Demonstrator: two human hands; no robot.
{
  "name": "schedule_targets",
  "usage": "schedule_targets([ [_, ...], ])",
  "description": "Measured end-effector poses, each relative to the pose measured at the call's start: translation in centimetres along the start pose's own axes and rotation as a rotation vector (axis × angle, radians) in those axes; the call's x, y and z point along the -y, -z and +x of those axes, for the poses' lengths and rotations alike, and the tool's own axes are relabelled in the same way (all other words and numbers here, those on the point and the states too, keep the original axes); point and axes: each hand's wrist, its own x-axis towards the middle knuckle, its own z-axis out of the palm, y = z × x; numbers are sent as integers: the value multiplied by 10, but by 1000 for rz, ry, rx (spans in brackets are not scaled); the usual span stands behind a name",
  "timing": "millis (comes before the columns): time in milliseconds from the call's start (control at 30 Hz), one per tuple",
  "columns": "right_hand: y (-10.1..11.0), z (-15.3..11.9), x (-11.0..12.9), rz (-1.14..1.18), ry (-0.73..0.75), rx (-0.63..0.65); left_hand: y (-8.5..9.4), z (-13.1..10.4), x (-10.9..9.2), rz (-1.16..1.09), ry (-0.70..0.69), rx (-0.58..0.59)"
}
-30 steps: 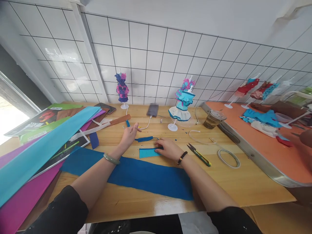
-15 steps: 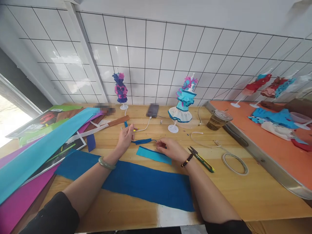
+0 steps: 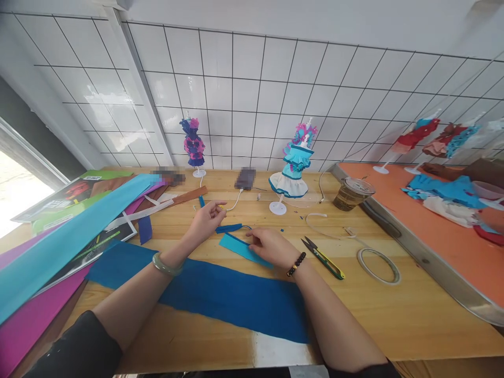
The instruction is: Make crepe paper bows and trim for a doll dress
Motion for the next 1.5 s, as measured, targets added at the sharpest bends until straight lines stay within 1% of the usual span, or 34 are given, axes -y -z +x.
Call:
schedule_targets([
  [67, -2, 1, 1, -19, 2, -37, -1, 0, 0, 35, -28, 4],
  [200, -6, 2, 1, 2, 0, 8, -2, -1, 1, 72, -39, 4],
  [267, -7, 2, 1, 29, 9, 10, -3, -1, 1, 78, -33, 18],
  [367, -6, 2, 1, 43, 19, -39, -4, -2, 1, 95, -43, 89],
  [467, -6, 2, 1, 51, 18, -70, -6, -4, 0, 140, -105, 148],
  [567, -8, 3, 0, 47, 15, -39, -6, -6, -2, 210, -178, 175],
  [667, -10, 3, -1, 51, 7, 5, -6, -7, -2, 251, -213, 193],
  [867, -10, 4, -3, 100, 2, -59, -7, -7, -2, 276, -277, 275],
  [1100, -14, 3, -3, 103, -11, -12, -8, -10, -3, 367, -341, 351],
  [1200, -13, 4, -2, 130, 14, -28, -7, -12, -5, 397, -373, 391],
  [1300, -11, 4, -2, 162, 42, -63, -6, -13, -8, 401, -362, 420],
  [1500, -8, 4, -2, 322, -8, -137, -7, -12, -5, 343, -277, 425],
])
